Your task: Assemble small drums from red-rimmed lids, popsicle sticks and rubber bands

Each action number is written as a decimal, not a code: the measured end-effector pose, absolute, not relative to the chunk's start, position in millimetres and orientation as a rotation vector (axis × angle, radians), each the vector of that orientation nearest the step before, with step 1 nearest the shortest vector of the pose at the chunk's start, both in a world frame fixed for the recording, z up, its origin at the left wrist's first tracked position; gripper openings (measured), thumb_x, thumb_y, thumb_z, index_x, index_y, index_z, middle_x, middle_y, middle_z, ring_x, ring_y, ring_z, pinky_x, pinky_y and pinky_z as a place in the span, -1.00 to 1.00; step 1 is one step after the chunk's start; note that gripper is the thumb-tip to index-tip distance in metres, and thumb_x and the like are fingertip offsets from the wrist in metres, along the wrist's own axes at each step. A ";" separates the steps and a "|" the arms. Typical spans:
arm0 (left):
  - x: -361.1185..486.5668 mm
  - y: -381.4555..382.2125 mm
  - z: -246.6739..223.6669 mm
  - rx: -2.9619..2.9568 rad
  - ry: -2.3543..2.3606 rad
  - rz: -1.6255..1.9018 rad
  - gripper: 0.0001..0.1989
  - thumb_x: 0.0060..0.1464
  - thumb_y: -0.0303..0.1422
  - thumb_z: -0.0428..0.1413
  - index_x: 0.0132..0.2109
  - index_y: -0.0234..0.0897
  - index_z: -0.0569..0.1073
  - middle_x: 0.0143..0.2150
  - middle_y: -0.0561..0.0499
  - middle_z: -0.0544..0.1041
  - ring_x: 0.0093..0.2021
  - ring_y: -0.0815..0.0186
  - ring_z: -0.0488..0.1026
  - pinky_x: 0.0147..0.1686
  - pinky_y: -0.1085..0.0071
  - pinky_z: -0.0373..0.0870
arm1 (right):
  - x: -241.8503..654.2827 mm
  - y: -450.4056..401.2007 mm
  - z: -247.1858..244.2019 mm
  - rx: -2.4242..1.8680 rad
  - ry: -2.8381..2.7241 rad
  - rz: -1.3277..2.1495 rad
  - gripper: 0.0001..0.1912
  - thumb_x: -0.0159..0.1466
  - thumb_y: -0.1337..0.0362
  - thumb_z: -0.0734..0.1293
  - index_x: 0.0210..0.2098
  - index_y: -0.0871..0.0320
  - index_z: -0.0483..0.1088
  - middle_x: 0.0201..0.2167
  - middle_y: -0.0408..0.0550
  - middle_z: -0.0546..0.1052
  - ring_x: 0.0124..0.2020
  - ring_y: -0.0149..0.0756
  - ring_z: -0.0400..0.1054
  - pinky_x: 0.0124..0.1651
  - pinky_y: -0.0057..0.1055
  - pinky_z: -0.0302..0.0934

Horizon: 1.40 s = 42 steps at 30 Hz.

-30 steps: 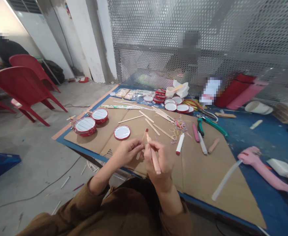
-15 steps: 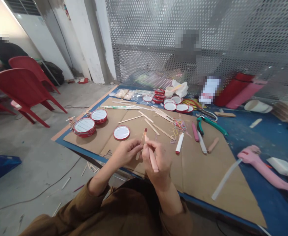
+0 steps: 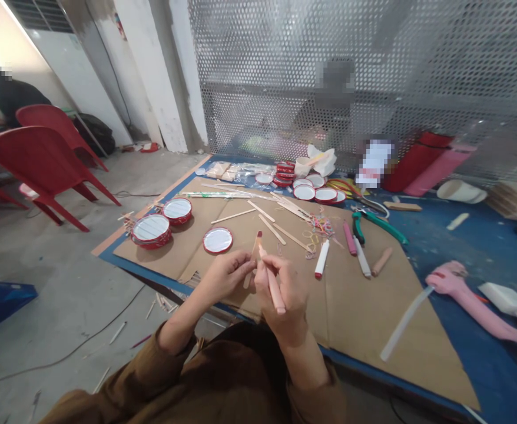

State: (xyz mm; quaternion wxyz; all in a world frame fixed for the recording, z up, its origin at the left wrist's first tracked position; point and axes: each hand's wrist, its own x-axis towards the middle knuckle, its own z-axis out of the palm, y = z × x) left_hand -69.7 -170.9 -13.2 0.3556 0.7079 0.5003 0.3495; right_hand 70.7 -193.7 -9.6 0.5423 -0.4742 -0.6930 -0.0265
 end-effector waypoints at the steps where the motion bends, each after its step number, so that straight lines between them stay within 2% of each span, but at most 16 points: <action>1: -69.7 -170.9 -12.8 1.824 1.288 0.908 -0.72 0.20 -0.28 -0.05 -0.45 -0.29 0.32 -0.53 0.12 0.42 -0.48 0.44 0.29 -0.45 0.54 0.11 | 70.9 -193.6 -9.2 -1.124 -1.651 -0.067 -0.91 0.25 0.29 0.29 -0.26 0.15 0.41 -0.45 -0.12 0.54 -0.48 -0.40 0.45 -0.35 -0.50 0.35; 14: -69.5 -172.8 -8.4 1.780 1.237 0.892 -0.72 0.22 -0.27 -0.07 -0.43 -0.28 0.35 -0.50 0.10 0.50 -0.45 0.42 0.38 -0.40 0.54 0.19 | 70.3 -193.4 -11.5 -1.162 -1.586 0.005 -0.88 0.25 0.28 0.30 -0.23 0.16 0.41 -0.41 -0.07 0.56 -0.44 -0.34 0.47 -0.30 -0.42 0.39; 27: -70.3 -171.9 -11.4 1.835 1.259 0.898 -0.71 0.20 -0.27 -0.05 -0.44 -0.30 0.37 -0.50 0.10 0.46 -0.46 0.44 0.34 -0.43 0.56 0.16 | 71.2 -191.7 -12.9 -1.108 -1.649 -0.036 -0.87 0.25 0.32 0.30 -0.19 0.15 0.39 -0.37 -0.08 0.55 -0.38 -0.37 0.47 -0.28 -0.46 0.37; 42: -69.8 -171.8 -12.3 1.863 1.316 0.874 -0.73 0.19 -0.25 -0.05 -0.34 -0.30 0.45 -0.46 0.06 0.46 -0.42 0.40 0.34 -0.41 0.54 0.18 | 70.0 -193.6 -11.4 -1.112 -1.658 0.003 -0.89 0.26 0.29 0.29 -0.21 0.14 0.39 -0.38 -0.08 0.55 -0.40 -0.36 0.48 -0.29 -0.46 0.39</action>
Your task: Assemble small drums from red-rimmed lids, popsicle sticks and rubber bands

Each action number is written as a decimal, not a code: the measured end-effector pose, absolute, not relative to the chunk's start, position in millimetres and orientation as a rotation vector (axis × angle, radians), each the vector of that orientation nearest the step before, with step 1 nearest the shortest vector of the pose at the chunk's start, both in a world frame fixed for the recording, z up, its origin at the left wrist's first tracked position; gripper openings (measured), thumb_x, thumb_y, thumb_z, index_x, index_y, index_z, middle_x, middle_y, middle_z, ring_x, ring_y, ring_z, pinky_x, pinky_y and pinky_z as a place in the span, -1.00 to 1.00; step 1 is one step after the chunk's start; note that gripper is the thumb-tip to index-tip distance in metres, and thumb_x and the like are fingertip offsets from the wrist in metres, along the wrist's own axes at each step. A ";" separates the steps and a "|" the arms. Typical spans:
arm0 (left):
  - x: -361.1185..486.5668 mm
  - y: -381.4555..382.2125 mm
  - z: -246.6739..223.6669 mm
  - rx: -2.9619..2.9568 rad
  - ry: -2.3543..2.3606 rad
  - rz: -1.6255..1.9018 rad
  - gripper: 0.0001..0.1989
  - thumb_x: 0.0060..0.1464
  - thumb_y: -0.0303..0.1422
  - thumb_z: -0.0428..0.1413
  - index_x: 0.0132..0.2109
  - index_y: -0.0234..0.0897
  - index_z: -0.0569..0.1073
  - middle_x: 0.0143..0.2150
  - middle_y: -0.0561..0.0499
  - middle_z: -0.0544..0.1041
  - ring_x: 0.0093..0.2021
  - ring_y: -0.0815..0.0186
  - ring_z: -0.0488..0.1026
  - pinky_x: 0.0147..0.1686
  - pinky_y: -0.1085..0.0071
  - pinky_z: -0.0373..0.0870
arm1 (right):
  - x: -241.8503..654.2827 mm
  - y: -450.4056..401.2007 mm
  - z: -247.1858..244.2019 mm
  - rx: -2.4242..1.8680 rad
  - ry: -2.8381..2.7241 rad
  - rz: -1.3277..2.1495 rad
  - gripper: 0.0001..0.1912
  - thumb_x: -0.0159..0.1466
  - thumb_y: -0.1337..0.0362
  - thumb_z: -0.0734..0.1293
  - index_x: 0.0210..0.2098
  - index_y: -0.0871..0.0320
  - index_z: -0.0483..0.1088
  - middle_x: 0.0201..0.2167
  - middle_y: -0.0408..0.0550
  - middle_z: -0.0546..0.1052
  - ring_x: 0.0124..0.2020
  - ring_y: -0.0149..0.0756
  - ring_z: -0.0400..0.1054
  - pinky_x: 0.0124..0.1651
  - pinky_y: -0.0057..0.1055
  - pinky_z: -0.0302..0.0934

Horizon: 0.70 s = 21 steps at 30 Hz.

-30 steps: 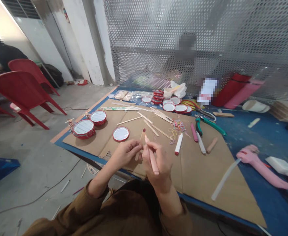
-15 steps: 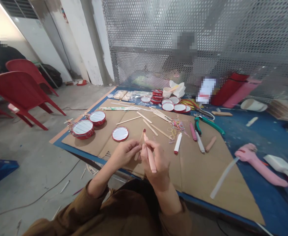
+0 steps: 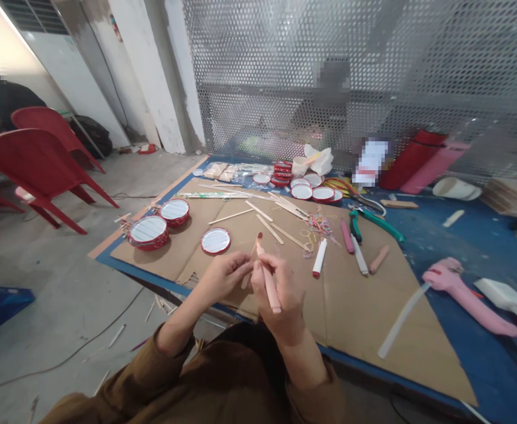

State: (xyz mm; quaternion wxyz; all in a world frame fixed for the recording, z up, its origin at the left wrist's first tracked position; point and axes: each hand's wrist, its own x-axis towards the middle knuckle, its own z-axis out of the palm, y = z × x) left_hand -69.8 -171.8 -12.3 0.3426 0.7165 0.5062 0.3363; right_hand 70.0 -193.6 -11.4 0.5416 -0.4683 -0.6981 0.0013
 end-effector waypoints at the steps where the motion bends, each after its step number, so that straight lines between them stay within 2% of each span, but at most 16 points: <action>1: -69.8 -171.8 -12.2 1.858 1.314 0.878 -0.72 0.19 -0.25 -0.04 -0.34 -0.30 0.45 -0.46 0.06 0.46 -0.42 0.40 0.34 -0.41 0.54 0.18 | 69.9 -193.9 -11.2 -1.116 -1.658 0.004 -0.88 0.26 0.29 0.29 -0.21 0.14 0.39 -0.38 -0.08 0.55 -0.40 -0.36 0.48 -0.28 -0.47 0.39; 8: -70.1 -172.0 -11.2 1.856 1.321 0.886 -0.73 0.19 -0.26 -0.04 -0.41 -0.30 0.38 -0.50 0.09 0.40 -0.46 0.42 0.29 -0.44 0.55 0.15 | 69.6 -195.0 -9.0 -1.122 -1.653 -0.021 -0.90 0.26 0.30 0.29 -0.23 0.14 0.40 -0.41 -0.11 0.55 -0.43 -0.39 0.47 -0.31 -0.50 0.37; 21: -70.0 -173.1 -8.0 1.822 1.302 0.875 -0.72 0.19 -0.27 -0.04 -0.44 -0.29 0.37 -0.50 0.09 0.46 -0.45 0.42 0.33 -0.42 0.55 0.16 | 70.5 -194.6 -11.0 -1.148 -1.605 0.024 -0.88 0.25 0.28 0.29 -0.21 0.15 0.40 -0.40 -0.07 0.56 -0.43 -0.37 0.47 -0.32 -0.46 0.38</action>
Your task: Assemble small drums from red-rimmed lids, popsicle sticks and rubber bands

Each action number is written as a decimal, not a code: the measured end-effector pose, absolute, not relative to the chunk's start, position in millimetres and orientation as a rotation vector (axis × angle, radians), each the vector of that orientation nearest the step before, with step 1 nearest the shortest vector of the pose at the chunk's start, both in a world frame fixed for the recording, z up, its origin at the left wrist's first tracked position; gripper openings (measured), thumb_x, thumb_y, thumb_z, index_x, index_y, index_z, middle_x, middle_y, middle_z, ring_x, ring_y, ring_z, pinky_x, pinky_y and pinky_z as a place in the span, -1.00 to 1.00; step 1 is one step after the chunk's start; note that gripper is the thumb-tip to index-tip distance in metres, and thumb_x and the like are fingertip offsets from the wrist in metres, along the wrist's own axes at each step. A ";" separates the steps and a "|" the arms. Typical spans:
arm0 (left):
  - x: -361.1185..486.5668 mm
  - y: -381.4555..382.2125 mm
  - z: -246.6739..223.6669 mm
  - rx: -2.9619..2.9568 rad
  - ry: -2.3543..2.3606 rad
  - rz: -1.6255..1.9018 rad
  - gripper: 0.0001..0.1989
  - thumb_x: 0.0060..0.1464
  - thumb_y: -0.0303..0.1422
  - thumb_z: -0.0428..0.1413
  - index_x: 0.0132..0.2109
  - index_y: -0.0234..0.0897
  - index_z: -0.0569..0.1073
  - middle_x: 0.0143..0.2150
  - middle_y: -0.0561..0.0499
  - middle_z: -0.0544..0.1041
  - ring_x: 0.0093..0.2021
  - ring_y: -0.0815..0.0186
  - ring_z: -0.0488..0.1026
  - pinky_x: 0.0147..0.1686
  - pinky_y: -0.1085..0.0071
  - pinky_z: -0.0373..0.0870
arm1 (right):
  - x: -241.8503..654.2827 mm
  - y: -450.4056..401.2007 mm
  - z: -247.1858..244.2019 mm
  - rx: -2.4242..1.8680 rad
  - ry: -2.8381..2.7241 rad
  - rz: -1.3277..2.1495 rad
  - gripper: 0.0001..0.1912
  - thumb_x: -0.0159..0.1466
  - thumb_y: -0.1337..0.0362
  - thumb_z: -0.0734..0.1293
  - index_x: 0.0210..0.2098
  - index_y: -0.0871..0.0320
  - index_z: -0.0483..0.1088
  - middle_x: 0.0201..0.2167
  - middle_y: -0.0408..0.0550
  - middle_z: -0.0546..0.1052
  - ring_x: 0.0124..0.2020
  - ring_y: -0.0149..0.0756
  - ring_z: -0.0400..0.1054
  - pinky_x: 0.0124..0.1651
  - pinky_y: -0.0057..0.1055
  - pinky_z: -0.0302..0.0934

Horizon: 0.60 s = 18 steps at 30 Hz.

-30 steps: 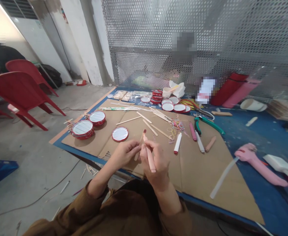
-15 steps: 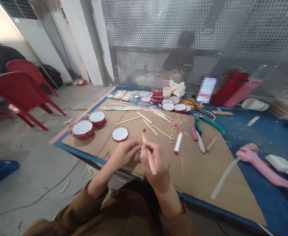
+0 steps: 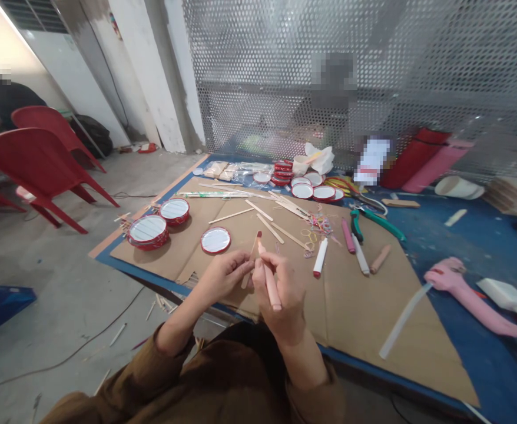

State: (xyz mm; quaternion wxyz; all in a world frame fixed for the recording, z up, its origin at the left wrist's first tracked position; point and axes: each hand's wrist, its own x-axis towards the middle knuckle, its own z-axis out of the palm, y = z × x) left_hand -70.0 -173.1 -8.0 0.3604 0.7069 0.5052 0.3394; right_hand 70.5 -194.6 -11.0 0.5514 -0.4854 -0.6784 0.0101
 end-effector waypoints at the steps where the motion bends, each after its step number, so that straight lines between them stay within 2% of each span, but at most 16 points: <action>1: -70.1 -172.9 -8.3 1.821 1.299 0.881 -0.72 0.19 -0.28 -0.04 -0.44 -0.29 0.36 -0.50 0.09 0.46 -0.45 0.43 0.33 -0.42 0.54 0.16 | 70.6 -194.7 -11.0 -1.143 -1.609 0.021 -0.88 0.25 0.29 0.29 -0.21 0.15 0.40 -0.39 -0.08 0.55 -0.43 -0.37 0.47 -0.32 -0.46 0.38; 18: -69.9 -172.1 -11.2 1.824 1.283 0.910 -0.73 0.20 -0.27 -0.04 -0.42 -0.30 0.37 -0.50 0.10 0.45 -0.46 0.43 0.33 -0.43 0.55 0.15 | 71.3 -194.0 -8.1 -1.086 -1.673 -0.048 -0.91 0.25 0.33 0.29 -0.23 0.15 0.38 -0.42 -0.12 0.53 -0.44 -0.41 0.45 -0.32 -0.52 0.34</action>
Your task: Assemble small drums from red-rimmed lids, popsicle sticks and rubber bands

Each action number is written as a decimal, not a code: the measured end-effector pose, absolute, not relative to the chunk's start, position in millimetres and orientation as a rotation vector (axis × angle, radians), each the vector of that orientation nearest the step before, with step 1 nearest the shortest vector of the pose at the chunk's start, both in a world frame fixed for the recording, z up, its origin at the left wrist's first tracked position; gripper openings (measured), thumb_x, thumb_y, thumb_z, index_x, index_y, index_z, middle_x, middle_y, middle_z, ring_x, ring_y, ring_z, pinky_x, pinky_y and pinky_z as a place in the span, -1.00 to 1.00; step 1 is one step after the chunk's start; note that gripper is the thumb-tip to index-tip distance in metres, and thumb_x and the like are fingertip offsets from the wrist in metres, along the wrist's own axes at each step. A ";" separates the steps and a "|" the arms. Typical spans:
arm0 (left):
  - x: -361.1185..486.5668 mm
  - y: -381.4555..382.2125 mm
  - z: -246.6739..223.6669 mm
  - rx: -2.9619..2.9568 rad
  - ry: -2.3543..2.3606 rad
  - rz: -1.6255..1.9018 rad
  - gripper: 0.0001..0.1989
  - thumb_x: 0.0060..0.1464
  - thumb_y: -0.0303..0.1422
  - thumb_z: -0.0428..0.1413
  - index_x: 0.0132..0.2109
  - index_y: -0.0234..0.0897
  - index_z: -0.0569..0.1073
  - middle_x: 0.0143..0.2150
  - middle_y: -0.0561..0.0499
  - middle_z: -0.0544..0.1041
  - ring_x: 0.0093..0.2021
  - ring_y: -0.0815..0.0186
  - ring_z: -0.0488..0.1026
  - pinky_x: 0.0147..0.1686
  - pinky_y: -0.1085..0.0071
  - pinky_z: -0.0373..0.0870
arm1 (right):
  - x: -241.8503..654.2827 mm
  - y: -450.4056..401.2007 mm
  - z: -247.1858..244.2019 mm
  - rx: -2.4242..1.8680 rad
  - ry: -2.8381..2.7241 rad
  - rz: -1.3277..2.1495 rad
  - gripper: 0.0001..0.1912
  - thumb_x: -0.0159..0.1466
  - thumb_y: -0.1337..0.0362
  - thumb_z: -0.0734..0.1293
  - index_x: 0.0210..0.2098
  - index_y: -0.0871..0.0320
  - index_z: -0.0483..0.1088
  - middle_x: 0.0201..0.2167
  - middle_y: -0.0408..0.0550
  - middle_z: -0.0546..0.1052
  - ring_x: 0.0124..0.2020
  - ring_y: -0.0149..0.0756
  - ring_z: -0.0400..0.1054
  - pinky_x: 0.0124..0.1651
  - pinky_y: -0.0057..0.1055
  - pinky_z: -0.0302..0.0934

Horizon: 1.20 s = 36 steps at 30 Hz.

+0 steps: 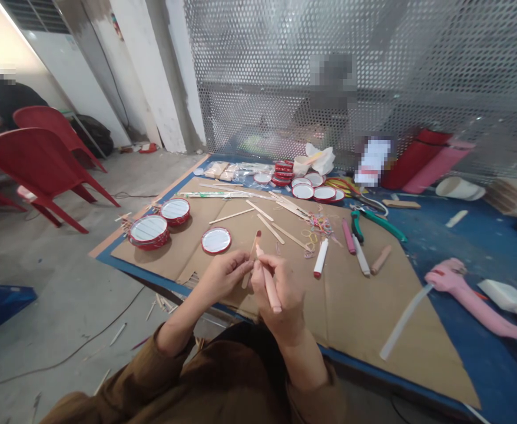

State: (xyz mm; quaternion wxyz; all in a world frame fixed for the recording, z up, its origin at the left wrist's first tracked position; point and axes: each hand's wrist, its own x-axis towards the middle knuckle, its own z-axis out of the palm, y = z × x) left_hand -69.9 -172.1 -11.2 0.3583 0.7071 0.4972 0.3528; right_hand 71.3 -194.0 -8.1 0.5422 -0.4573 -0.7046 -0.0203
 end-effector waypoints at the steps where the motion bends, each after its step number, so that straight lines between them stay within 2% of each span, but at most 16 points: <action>1: -70.0 -172.0 -11.9 1.827 1.294 0.910 -0.72 0.19 -0.26 -0.05 -0.42 -0.30 0.37 -0.50 0.10 0.44 -0.46 0.43 0.32 -0.44 0.55 0.15 | 71.3 -194.1 -8.6 -1.084 -1.674 -0.052 -0.91 0.25 0.34 0.29 -0.23 0.16 0.38 -0.41 -0.12 0.53 -0.42 -0.42 0.45 -0.30 -0.52 0.34; 21: -70.4 -173.5 -6.8 1.783 1.227 0.893 -0.72 0.21 -0.28 -0.06 -0.43 -0.28 0.35 -0.50 0.08 0.50 -0.44 0.41 0.39 -0.39 0.55 0.19 | 71.4 -194.2 -9.8 -1.133 -1.605 -0.012 -0.90 0.25 0.32 0.30 -0.22 0.16 0.39 -0.43 -0.11 0.54 -0.45 -0.42 0.45 -0.34 -0.52 0.33; 36: -70.0 -172.7 -10.8 1.827 1.277 0.876 -0.71 0.20 -0.26 -0.05 -0.43 -0.29 0.38 -0.51 0.08 0.45 -0.46 0.43 0.33 -0.41 0.56 0.18 | 70.6 -194.7 -9.8 -1.141 -1.614 0.006 -0.89 0.26 0.31 0.29 -0.22 0.16 0.40 -0.41 -0.10 0.55 -0.44 -0.40 0.46 -0.33 -0.49 0.35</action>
